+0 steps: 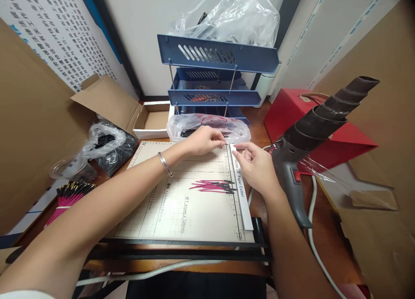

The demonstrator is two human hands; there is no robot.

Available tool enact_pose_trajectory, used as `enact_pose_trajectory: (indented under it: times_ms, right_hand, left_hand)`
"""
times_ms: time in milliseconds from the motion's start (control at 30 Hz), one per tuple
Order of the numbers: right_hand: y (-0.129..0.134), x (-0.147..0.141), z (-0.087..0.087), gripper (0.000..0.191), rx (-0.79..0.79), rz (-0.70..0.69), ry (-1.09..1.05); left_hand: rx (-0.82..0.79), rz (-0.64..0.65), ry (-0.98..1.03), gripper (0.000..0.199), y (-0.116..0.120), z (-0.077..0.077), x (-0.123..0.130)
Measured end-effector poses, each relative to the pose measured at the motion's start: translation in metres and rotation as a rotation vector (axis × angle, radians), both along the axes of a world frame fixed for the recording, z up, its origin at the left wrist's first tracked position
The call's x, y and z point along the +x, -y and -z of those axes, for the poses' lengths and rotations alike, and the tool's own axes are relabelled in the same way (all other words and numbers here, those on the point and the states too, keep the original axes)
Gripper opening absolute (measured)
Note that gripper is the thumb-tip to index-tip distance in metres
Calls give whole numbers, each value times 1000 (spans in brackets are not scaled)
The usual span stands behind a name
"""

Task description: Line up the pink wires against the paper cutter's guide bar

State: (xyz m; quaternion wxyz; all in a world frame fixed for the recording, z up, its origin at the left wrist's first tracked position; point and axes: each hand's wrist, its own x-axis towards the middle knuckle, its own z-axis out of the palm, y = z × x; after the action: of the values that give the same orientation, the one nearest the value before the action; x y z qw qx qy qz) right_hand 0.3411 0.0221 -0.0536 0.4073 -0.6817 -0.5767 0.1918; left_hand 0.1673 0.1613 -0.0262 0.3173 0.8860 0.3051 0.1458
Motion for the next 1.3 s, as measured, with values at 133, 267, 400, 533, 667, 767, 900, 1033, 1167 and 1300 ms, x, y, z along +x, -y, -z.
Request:
enact_pose_trajectory:
  times_ms: [133, 267, 400, 533, 667, 767, 900, 1033, 1167, 1300]
  right_hand:
    - [2, 2, -5, 36, 50, 60, -36]
    - [1, 8, -6, 35, 26, 45, -12]
    - [4, 11, -8, 34, -58, -105, 5]
    - [8, 13, -10, 33, -177, -322, -14]
    - [12, 13, -11, 29, -321, -482, 19]
    - [13, 12, -12, 23, -359, -495, 93]
    - [14, 8, -15, 17, -388, -491, 179]
    - [13, 5, -18, 15, -397, -492, 213]
    - [12, 7, -20, 16, -372, -461, 224]
    - [10, 9, -21, 15, -362, -432, 262]
  left_hand:
    - [94, -198, -14, 23, -28, 11, 12]
    - [151, -249, -70, 25, -35, 18, 18]
    - [233, -238, -64, 36, -22, 14, 7]
    - [255, -242, -89, 33, -3, 5, -10]
    - [278, -201, -65, 35, 46, 0, -33]
    - [268, -92, -160, 36, 104, 1, -54]
    - [266, -35, -391, 69, 168, 12, -70]
    - [273, -131, -435, 79, 194, 25, -69]
    - [307, -172, -432, 78, 199, 30, -64]
    - [334, -215, -416, 74, 203, 32, -60]
